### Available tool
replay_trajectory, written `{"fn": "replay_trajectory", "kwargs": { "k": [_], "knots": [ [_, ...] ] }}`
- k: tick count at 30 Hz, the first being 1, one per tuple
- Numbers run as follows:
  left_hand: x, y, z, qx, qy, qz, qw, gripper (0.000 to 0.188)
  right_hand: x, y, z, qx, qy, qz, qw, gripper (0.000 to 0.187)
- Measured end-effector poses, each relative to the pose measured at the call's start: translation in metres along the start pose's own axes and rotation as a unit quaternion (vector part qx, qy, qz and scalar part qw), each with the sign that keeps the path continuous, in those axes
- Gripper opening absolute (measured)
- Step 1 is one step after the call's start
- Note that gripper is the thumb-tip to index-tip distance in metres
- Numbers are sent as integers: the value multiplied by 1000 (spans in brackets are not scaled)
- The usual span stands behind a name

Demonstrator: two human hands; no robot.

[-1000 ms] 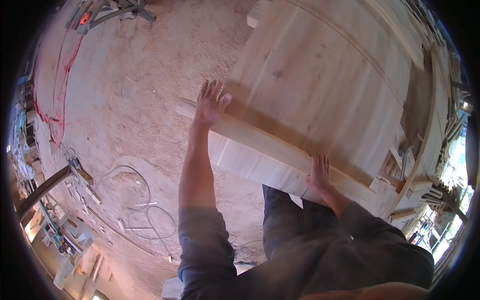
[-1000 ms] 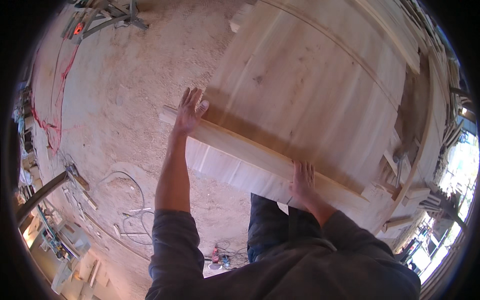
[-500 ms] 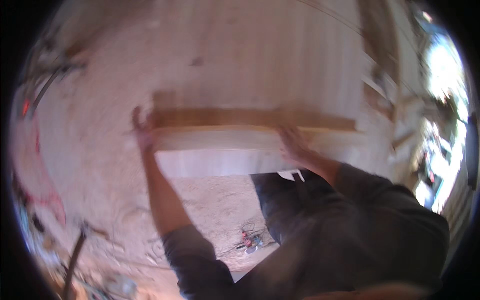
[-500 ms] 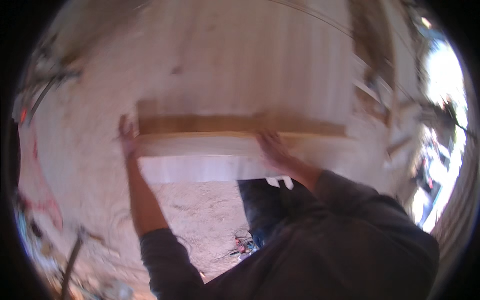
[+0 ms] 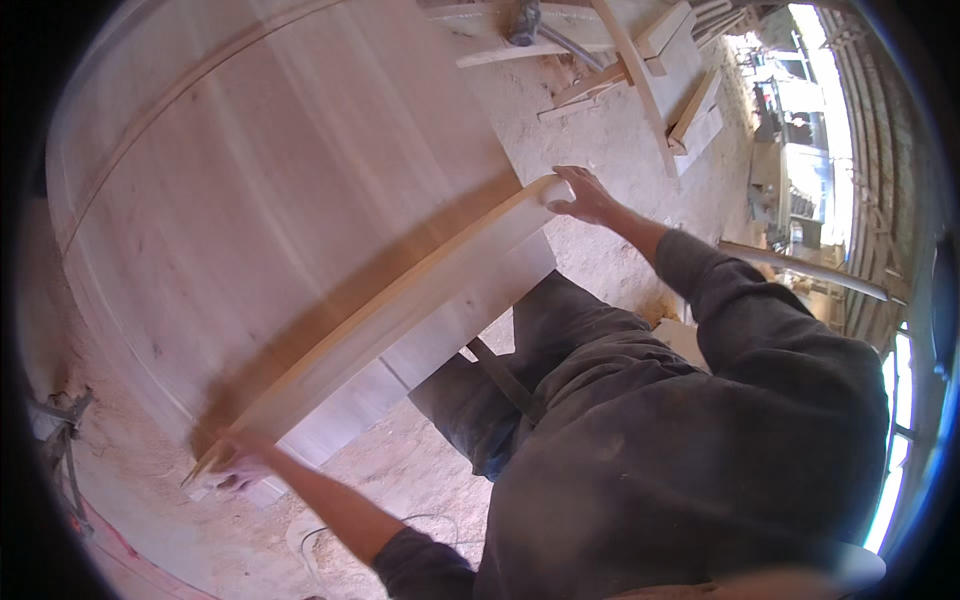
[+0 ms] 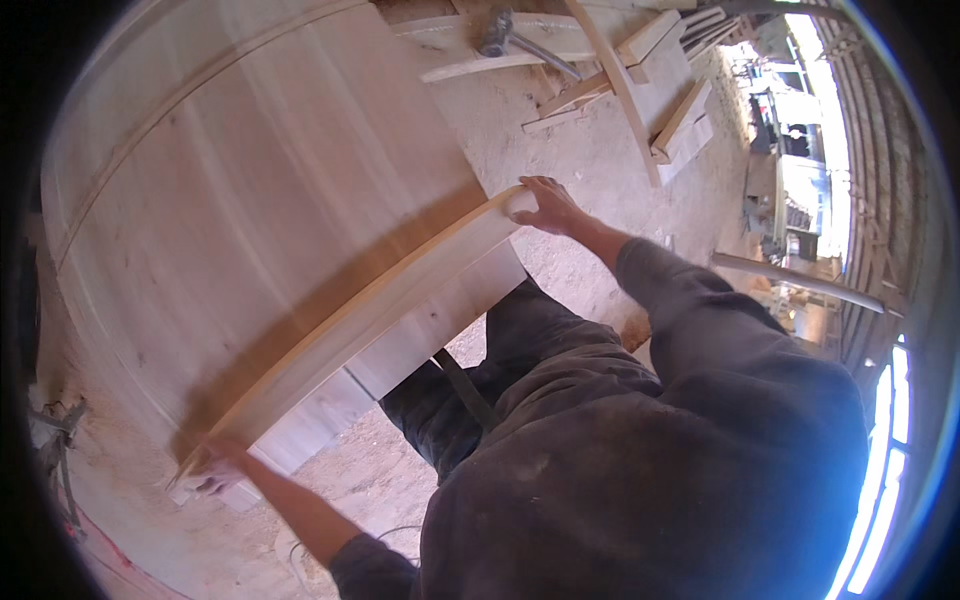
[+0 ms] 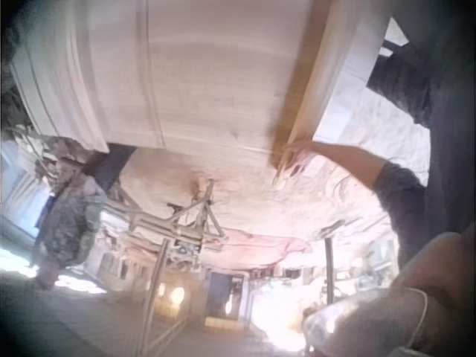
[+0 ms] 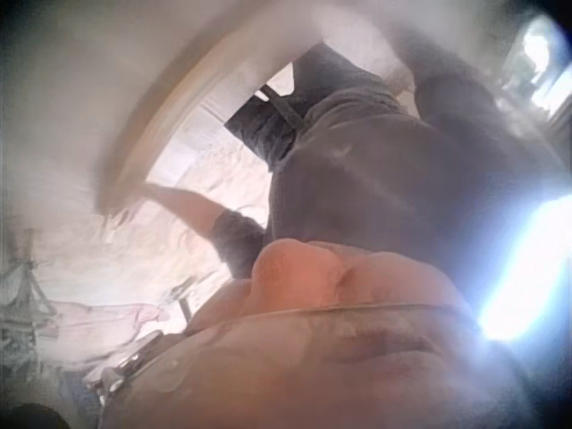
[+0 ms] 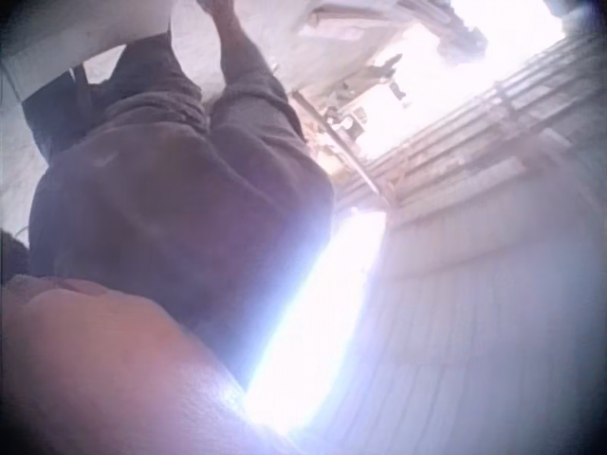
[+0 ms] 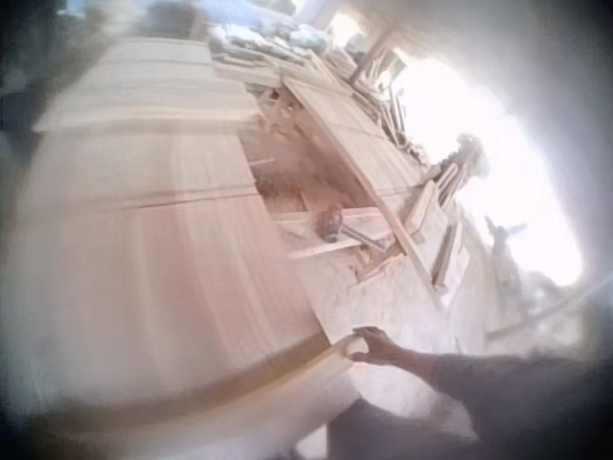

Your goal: The person repeatedly picks up thin wooden planks from a pile and places them onto a larger stack. They occasionally use a hammer to tap the planks into alignment. The task continues with the same repetitive motion of lifting and stacking.

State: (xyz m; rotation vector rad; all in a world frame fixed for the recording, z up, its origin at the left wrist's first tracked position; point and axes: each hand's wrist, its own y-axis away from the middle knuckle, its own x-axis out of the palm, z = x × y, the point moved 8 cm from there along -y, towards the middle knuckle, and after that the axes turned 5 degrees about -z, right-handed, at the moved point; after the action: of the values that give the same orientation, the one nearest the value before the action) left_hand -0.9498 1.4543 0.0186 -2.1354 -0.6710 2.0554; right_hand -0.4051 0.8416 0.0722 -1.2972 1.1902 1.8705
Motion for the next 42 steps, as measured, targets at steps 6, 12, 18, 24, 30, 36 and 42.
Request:
{"fn": "replay_trajectory", "kwargs": {
  "k": [6,12,18,24,30,36,42],
  "knots": [
    [-51,175,-92,-7,56,81,995,99,43,-57,49,-159,-48,312,935,59],
    [-39,182,-77,9,140,9,990,82,39,-63,45,-284,-27,281,916,42],
    [-22,178,-61,136,-63,5,989,65,40,-93,-30,-225,-87,345,907,45],
    [-50,193,-71,115,-147,60,981,65,-60,-324,-236,5,0,-159,987,63],
    [-20,229,-148,121,-245,247,930,68,-48,-400,-333,-45,-43,-117,991,45],
    [-120,212,-164,-152,88,182,967,70,-41,-319,-218,162,-378,62,910,13],
    [-129,218,-135,-145,168,145,964,70,-23,-93,20,25,-623,105,774,14]
  ]
}}
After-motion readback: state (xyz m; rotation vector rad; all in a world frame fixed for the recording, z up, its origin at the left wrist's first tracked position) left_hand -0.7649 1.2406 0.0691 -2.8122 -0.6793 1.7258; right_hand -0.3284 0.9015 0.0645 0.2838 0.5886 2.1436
